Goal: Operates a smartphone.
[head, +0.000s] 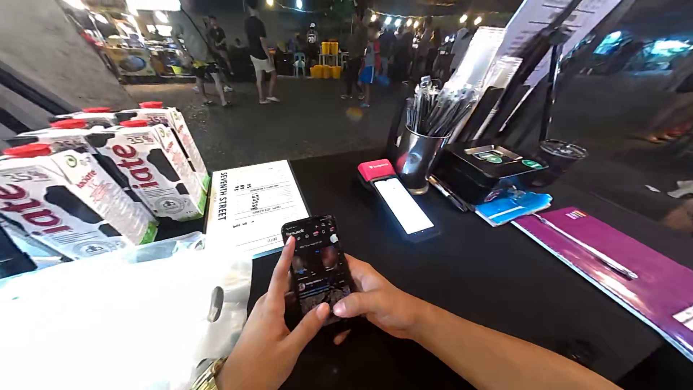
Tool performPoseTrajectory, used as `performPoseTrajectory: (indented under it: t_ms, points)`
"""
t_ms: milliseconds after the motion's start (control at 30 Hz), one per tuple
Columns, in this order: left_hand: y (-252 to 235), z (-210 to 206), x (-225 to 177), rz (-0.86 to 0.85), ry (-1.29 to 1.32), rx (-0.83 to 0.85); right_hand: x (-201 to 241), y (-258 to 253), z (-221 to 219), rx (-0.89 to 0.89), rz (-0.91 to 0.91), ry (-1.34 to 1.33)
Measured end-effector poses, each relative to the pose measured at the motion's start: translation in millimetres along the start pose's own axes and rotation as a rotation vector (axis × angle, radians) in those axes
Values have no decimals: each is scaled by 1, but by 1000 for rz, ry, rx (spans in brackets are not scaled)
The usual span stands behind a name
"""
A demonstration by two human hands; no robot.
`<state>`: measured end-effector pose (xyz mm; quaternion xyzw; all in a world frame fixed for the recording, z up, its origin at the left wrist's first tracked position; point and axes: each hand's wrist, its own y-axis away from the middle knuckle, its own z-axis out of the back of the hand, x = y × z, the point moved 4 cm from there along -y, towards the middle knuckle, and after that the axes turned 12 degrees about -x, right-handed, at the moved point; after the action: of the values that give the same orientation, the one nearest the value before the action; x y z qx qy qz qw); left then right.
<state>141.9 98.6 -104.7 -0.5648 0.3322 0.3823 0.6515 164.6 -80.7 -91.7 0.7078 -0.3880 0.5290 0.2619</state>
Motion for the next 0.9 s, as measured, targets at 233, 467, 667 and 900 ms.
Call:
performPoseTrajectory:
  t_ms: [233,467,667,900]
  points:
    - [2,-2,-5,38,56,-34,2,2,0,-27,12,-25]
    - [5,-1,5,9,-97,117,3,-1,1,-33,91,-43]
    - [4,-2,6,28,-165,140,5,0,-3,-39,71,-15]
    - [6,-1,5,63,-204,143,8,-3,-1,-40,174,76]
